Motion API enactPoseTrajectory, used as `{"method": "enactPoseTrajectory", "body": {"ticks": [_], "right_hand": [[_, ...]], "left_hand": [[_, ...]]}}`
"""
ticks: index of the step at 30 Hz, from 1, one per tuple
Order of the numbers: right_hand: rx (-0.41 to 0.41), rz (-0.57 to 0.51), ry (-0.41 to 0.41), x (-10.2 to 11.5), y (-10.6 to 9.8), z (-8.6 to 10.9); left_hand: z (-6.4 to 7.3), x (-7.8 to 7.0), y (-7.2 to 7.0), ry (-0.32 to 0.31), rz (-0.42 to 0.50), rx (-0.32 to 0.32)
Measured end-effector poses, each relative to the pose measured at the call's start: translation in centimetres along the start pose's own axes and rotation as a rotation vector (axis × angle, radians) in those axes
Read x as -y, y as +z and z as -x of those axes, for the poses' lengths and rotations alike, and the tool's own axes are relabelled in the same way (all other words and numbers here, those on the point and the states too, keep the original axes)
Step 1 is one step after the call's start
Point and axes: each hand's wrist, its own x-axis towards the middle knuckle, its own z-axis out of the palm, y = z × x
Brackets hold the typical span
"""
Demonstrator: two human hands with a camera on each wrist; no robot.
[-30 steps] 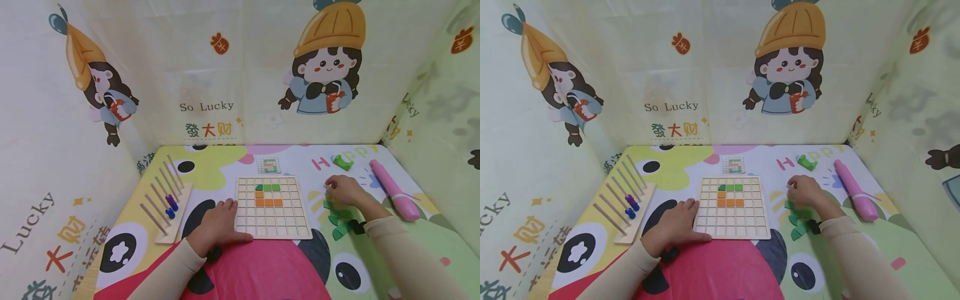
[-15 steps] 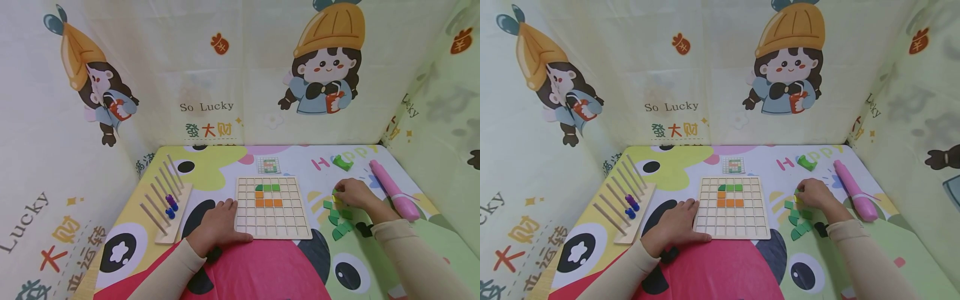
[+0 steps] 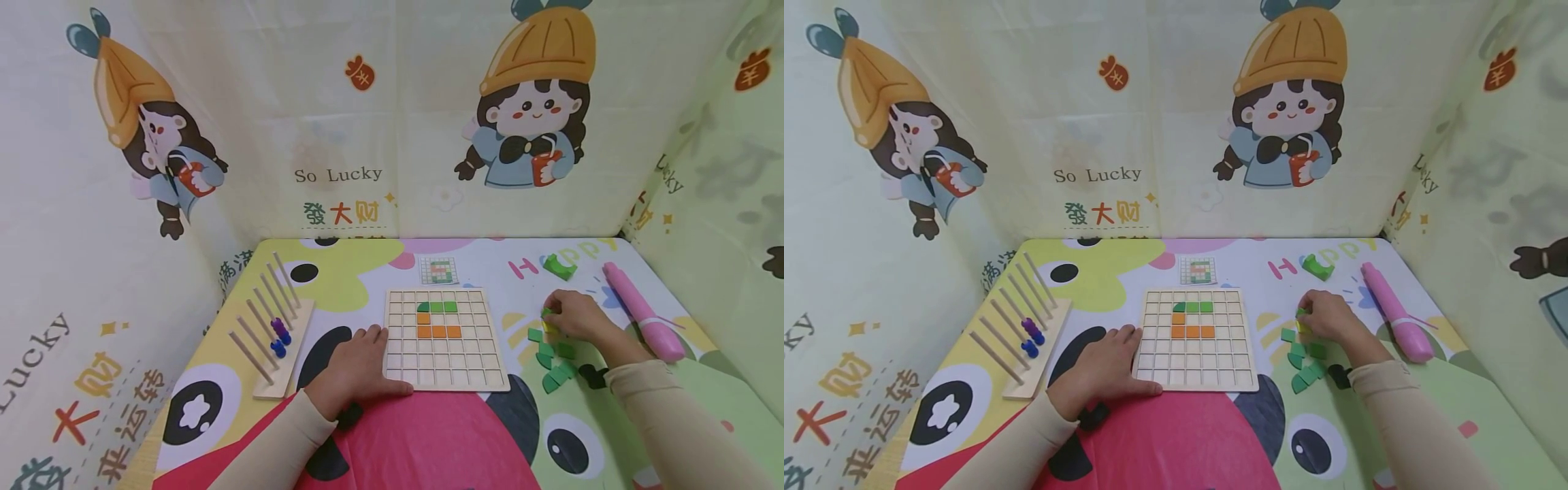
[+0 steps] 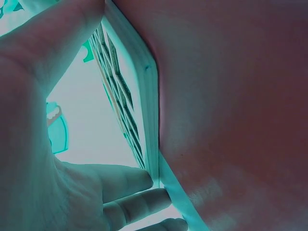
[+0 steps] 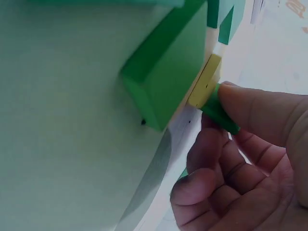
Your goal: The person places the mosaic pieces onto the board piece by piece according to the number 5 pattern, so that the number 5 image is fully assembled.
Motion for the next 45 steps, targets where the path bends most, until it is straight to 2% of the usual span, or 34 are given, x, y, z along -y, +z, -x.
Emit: {"method": "enactPoseTrajectory", "body": {"ticks": [5,15,29,34,45], "right_hand": [[-0.022,-0.039,-0.027,0.9,0.1,-0.3],[-0.045,-0.09,-0.146,4.4,0.9,-2.1],[0.044,-0.169,-0.15,10.2,3.4,-5.1],[0.065,-0.16,-0.15,11.0,3.9,-5.7],[0.085,-0.125,-0.15,11.3,4.5,-6.6]], "left_hand": [[0.0,0.0,0.0,0.0,0.001,0.004],[-0.2,0.1,0.1,0.002,-0.006,0.002],[-0.2,0.1,0.0,0.001,-0.001,0.006],[-0.3,0.2,0.2,0.005,-0.008,0.006],[-0.4,0.3,0.3,0.001,-0.013,0.008]]}}
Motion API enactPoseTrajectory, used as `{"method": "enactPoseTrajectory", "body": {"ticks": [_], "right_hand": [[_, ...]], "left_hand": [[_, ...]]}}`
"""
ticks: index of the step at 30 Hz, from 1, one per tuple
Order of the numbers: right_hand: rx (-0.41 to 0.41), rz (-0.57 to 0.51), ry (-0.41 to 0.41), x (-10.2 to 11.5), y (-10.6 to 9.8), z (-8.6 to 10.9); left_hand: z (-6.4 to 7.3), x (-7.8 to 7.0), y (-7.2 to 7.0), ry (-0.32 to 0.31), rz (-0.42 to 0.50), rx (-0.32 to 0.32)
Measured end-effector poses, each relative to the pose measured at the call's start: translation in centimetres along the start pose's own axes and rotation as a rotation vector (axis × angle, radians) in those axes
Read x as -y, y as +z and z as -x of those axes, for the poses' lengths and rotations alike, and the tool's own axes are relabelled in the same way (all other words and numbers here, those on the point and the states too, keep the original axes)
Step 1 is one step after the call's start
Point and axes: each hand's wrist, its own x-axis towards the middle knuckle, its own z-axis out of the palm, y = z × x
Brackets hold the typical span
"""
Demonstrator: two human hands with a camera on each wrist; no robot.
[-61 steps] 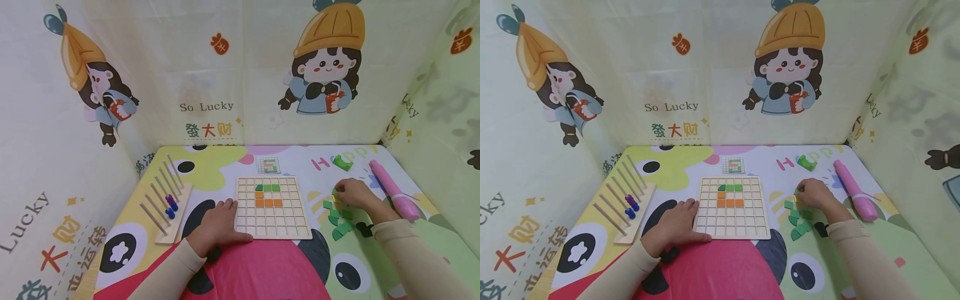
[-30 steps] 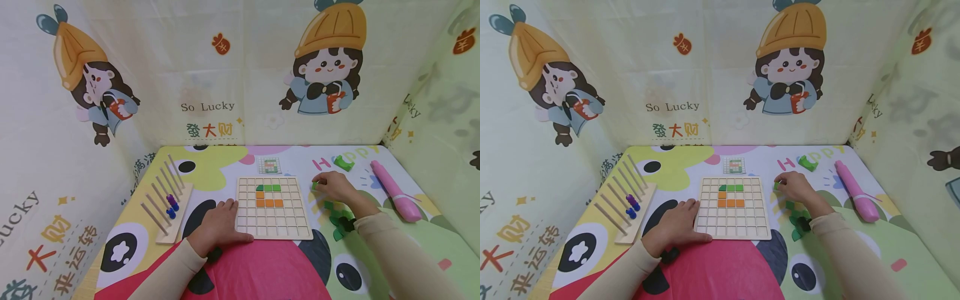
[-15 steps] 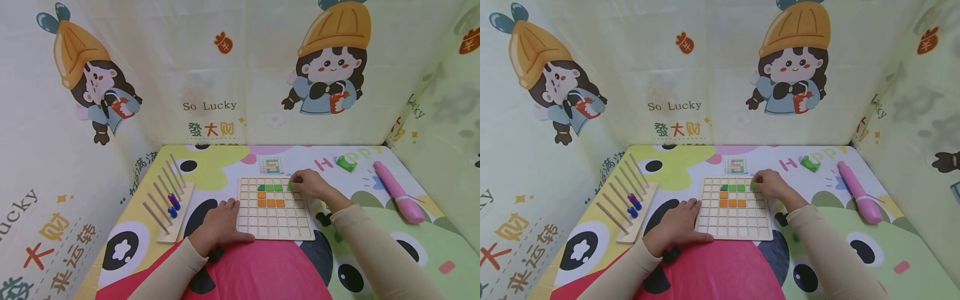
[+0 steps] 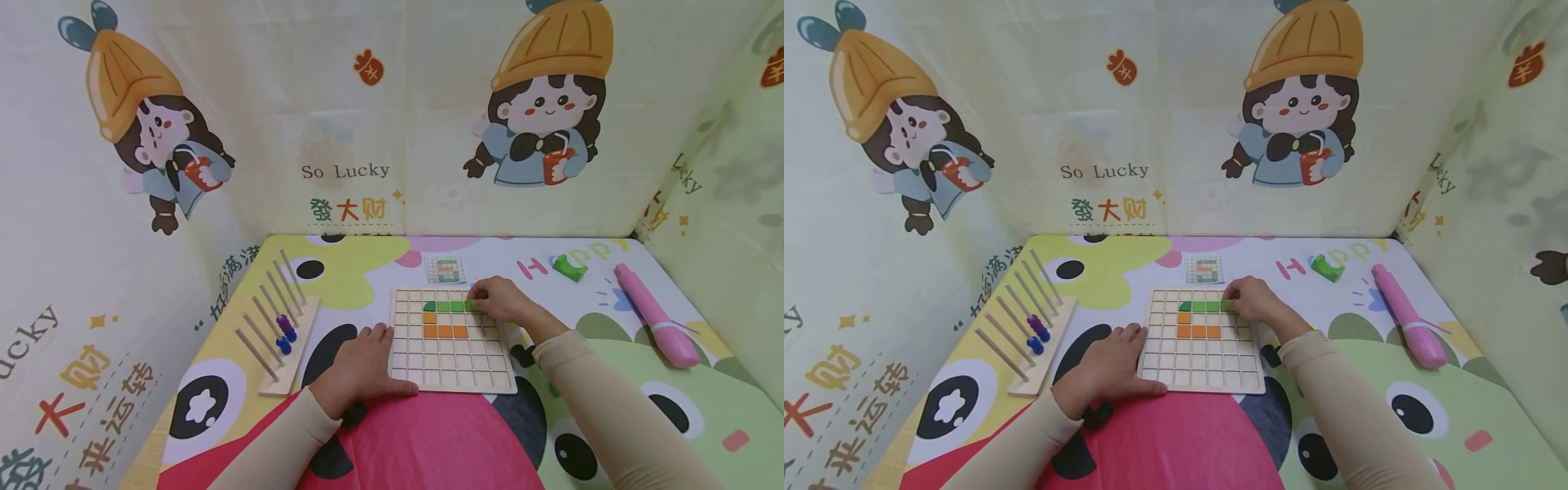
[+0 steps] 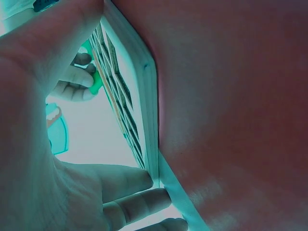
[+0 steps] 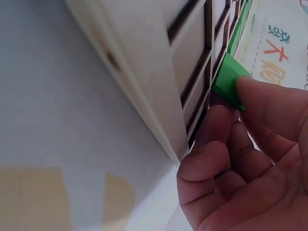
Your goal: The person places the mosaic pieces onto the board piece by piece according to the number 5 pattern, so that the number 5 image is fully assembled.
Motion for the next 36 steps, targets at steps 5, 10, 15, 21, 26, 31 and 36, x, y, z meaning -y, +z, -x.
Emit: {"method": "enactPoseTrajectory", "body": {"ticks": [5,10,15,21,26,31,36], "right_hand": [[-0.004,0.047,0.018,0.1,0.3,-0.4],[-0.015,0.11,0.009,0.4,0.5,-0.6],[-0.018,0.146,0.009,0.7,0.6,-0.4],[-0.02,0.133,0.011,0.9,0.0,0.0],[-0.033,0.043,0.01,0.2,-1.5,1.3],[-0.063,0.007,0.008,-1.8,-3.3,3.1],[-0.077,0.032,0.019,-4.4,-4.7,5.7]], "left_hand": [[0.0,0.0,0.0,-0.001,0.005,0.005],[0.0,-0.1,0.0,-0.004,0.007,0.008],[0.0,-0.1,0.0,-0.007,0.01,0.006],[0.0,-0.2,0.0,-0.008,0.011,0.002],[0.1,-0.2,0.1,-0.004,-0.001,-0.008],[0.0,-0.2,0.2,0.0,-0.003,-0.011],[0.0,-0.2,0.1,-0.003,-0.006,-0.001]]}}
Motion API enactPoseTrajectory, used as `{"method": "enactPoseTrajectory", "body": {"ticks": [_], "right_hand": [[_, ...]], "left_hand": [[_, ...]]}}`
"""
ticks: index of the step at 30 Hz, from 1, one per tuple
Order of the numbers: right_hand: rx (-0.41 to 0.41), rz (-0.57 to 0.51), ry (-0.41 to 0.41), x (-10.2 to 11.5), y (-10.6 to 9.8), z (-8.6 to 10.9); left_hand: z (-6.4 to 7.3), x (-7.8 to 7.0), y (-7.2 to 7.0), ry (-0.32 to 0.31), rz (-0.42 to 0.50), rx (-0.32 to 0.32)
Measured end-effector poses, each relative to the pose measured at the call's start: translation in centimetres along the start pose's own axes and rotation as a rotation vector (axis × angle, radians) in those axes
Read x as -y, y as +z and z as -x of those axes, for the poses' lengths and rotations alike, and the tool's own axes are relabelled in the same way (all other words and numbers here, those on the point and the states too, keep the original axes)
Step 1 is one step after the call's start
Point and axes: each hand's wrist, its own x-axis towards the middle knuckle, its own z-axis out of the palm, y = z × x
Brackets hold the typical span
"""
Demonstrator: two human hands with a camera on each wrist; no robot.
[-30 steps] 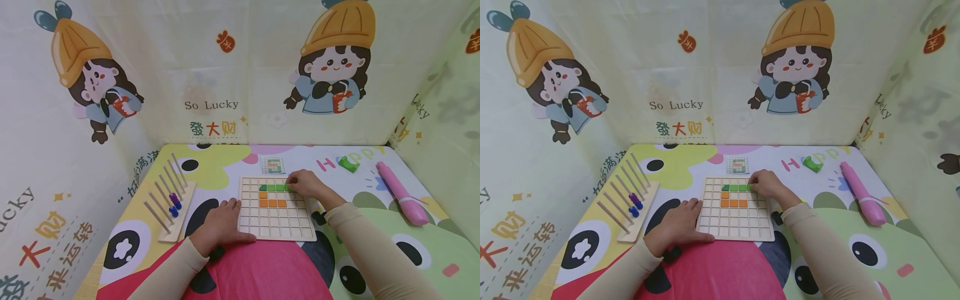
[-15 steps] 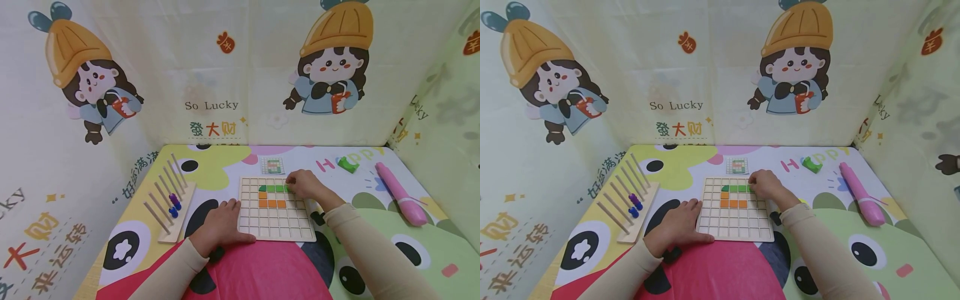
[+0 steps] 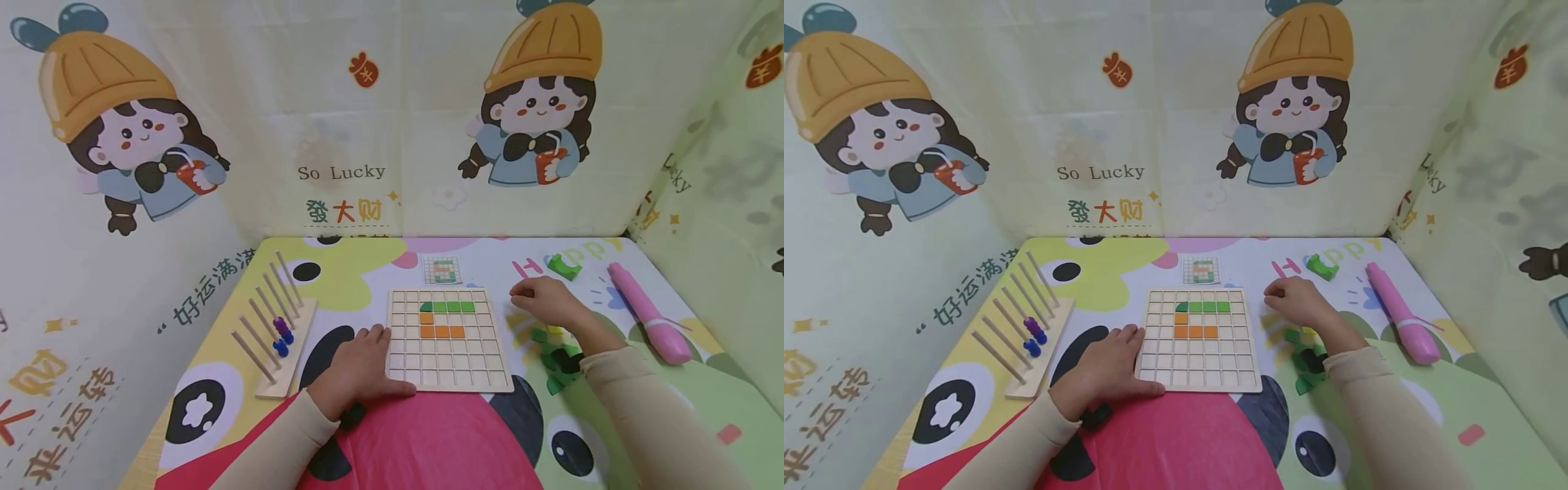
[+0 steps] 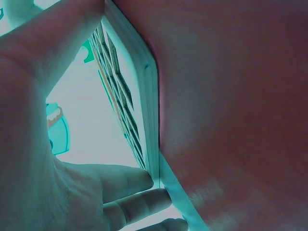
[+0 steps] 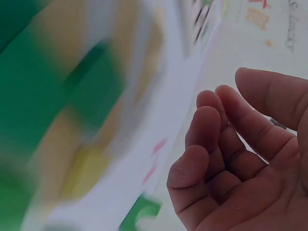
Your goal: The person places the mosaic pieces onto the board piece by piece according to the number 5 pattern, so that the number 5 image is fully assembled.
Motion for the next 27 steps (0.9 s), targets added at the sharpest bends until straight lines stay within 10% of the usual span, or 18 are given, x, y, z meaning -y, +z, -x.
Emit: {"method": "enactPoseTrajectory", "body": {"ticks": [10,27], "right_hand": [[0.089,0.067,0.089,-4.9,-1.1,3.9],[0.079,0.115,0.177,-4.7,-0.4,4.2]], "left_hand": [[0.1,-0.1,-0.1,0.0,0.003,0.009],[0.1,-0.2,-0.2,-0.01,0.017,0.02]]}}
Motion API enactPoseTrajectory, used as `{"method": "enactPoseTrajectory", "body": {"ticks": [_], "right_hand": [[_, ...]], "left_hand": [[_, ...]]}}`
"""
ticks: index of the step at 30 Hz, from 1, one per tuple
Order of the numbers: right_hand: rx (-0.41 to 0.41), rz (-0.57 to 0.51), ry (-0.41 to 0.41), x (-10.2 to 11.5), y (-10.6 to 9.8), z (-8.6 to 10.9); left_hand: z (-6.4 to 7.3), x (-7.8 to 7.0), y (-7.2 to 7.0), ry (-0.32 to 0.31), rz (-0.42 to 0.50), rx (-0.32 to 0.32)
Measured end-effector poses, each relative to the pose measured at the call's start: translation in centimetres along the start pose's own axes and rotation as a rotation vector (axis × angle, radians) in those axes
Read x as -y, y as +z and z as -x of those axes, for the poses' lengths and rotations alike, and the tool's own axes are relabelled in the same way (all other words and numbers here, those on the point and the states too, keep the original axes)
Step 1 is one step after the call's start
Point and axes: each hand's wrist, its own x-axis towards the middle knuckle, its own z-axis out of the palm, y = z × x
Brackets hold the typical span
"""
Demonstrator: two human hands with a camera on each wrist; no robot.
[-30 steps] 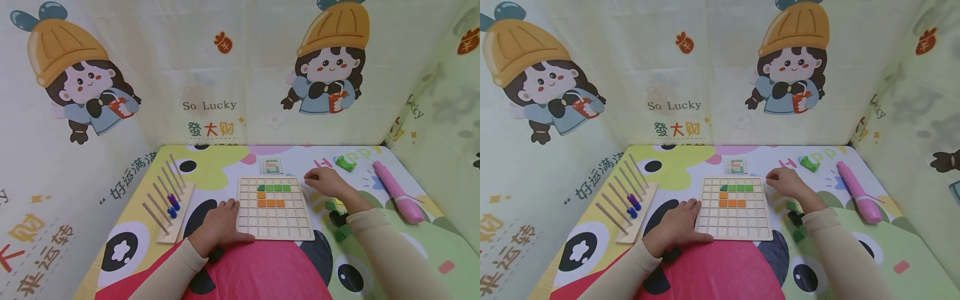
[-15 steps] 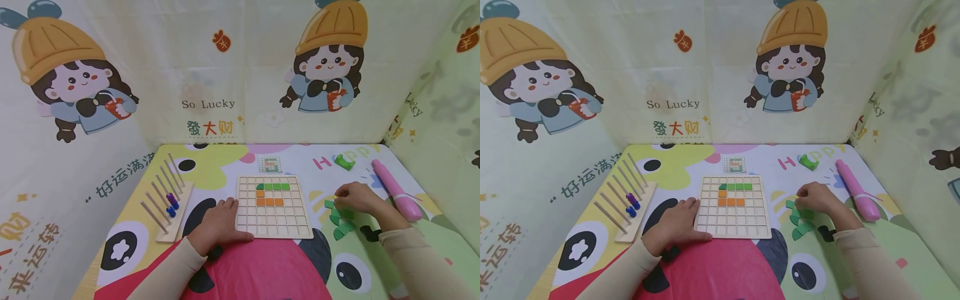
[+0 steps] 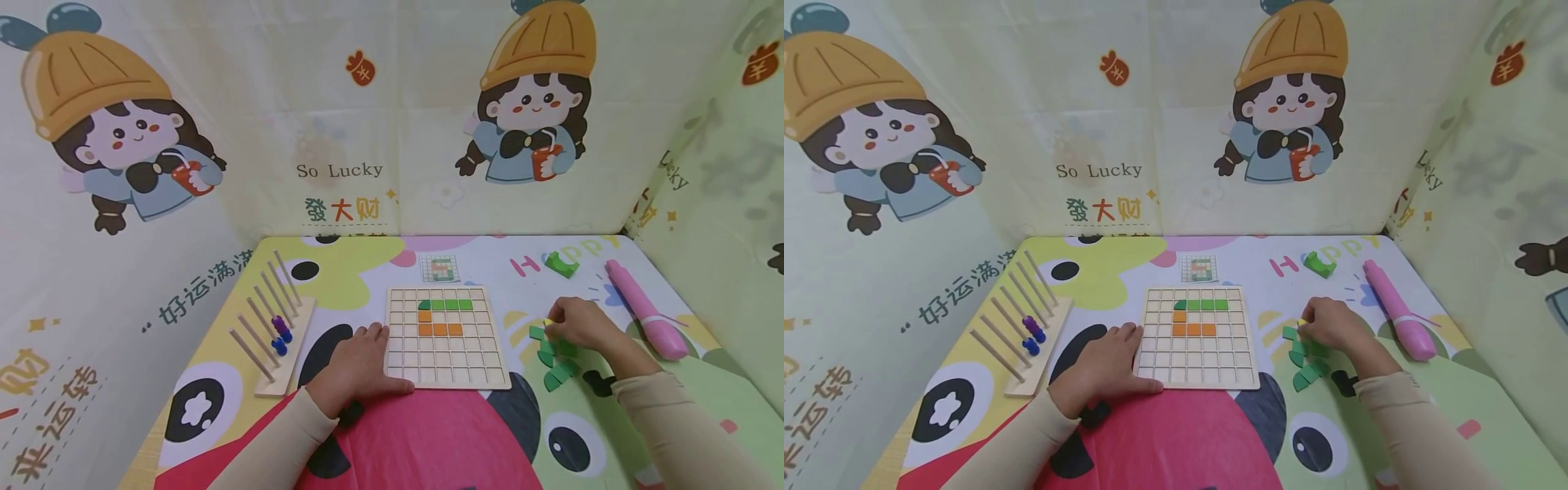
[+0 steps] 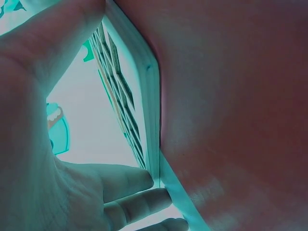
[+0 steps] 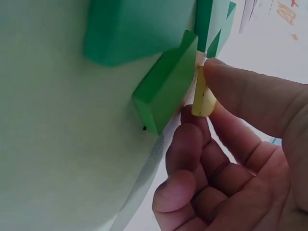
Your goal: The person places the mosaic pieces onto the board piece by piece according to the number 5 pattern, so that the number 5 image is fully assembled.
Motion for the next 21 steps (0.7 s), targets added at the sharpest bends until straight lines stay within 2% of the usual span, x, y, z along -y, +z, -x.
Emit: {"method": "enactPoseTrajectory", "body": {"ticks": [5,13,18,21], "right_hand": [[-0.011,-0.028,0.004,-0.2,0.1,0.1],[-0.039,-0.073,-0.046,-0.6,-0.1,0.6],[-0.073,-0.096,-0.054,-0.1,-0.5,0.5],[-0.105,-0.125,-0.088,0.7,-0.3,0.0]], "left_hand": [[0.0,0.0,0.0,-0.001,0.0,0.004],[-0.1,0.1,0.1,0.006,-0.004,-0.006],[-0.1,0.1,0.2,0.01,-0.001,-0.013],[0.0,0.1,0.1,0.01,-0.003,-0.012]]}}
